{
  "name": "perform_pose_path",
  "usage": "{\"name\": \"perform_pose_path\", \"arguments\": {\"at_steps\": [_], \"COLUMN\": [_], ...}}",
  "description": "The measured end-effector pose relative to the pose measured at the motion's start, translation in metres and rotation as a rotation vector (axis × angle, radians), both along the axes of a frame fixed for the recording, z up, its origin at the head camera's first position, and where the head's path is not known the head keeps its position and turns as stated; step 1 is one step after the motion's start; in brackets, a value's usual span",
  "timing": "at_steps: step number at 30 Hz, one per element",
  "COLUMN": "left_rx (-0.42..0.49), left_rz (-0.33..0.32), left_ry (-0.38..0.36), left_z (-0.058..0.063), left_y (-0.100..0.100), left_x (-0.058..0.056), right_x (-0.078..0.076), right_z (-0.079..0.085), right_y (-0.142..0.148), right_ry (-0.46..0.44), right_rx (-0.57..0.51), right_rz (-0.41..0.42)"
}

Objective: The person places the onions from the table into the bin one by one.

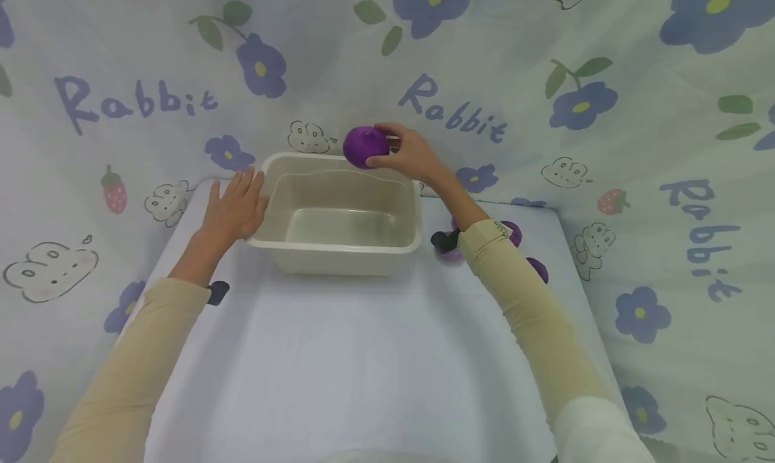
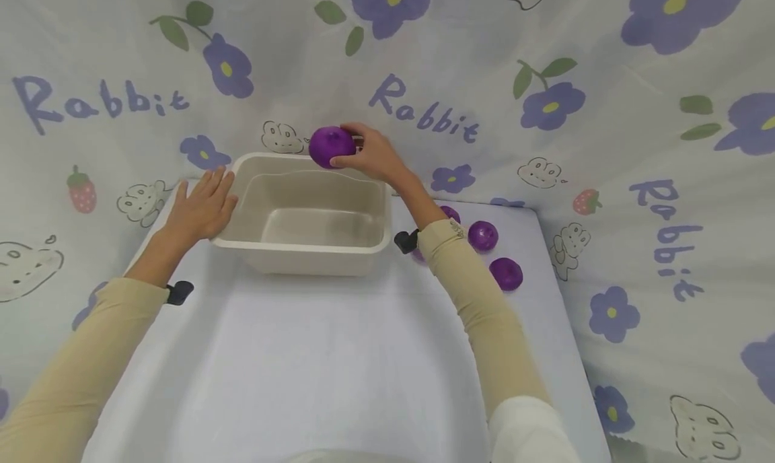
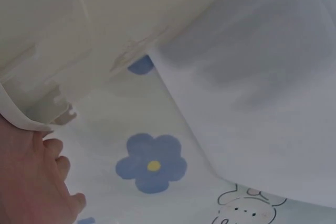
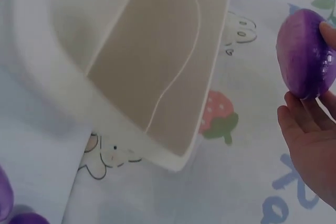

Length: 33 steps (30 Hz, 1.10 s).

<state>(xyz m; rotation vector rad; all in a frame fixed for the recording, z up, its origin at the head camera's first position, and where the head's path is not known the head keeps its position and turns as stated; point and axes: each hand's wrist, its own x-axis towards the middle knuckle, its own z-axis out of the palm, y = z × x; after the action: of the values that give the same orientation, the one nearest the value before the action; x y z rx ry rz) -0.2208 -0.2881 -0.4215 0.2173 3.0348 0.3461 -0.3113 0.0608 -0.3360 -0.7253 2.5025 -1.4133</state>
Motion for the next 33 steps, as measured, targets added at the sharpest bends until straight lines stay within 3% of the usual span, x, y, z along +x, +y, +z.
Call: {"name": "perform_pose_path", "arguments": {"at_steps": [3,12,19,33], "left_rx": [-0.002,-0.001,0.001,0.011], "left_rz": [0.001,0.014,0.012,0.014], "left_ry": [-0.004,-0.010,-0.008,-0.005], "left_z": [0.001,-0.001,-0.003,-0.001], "left_y": [-0.001,-0.004,-0.003,-0.003], "left_x": [0.000,-0.002,-0.001,0.002], "right_x": [-0.004,-0.023,-0.025,-0.028], "right_z": [-0.003,-0.031,-0.048,-0.071], "right_y": [-0.018,-0.064,-0.084,-0.118], "right_ry": [-0.025,-0.064,-0.105,-0.043], "right_rx": [-0.027,0.052,0.108,0.273], "right_rz": [0.029,0.094,0.121,0.210]}}
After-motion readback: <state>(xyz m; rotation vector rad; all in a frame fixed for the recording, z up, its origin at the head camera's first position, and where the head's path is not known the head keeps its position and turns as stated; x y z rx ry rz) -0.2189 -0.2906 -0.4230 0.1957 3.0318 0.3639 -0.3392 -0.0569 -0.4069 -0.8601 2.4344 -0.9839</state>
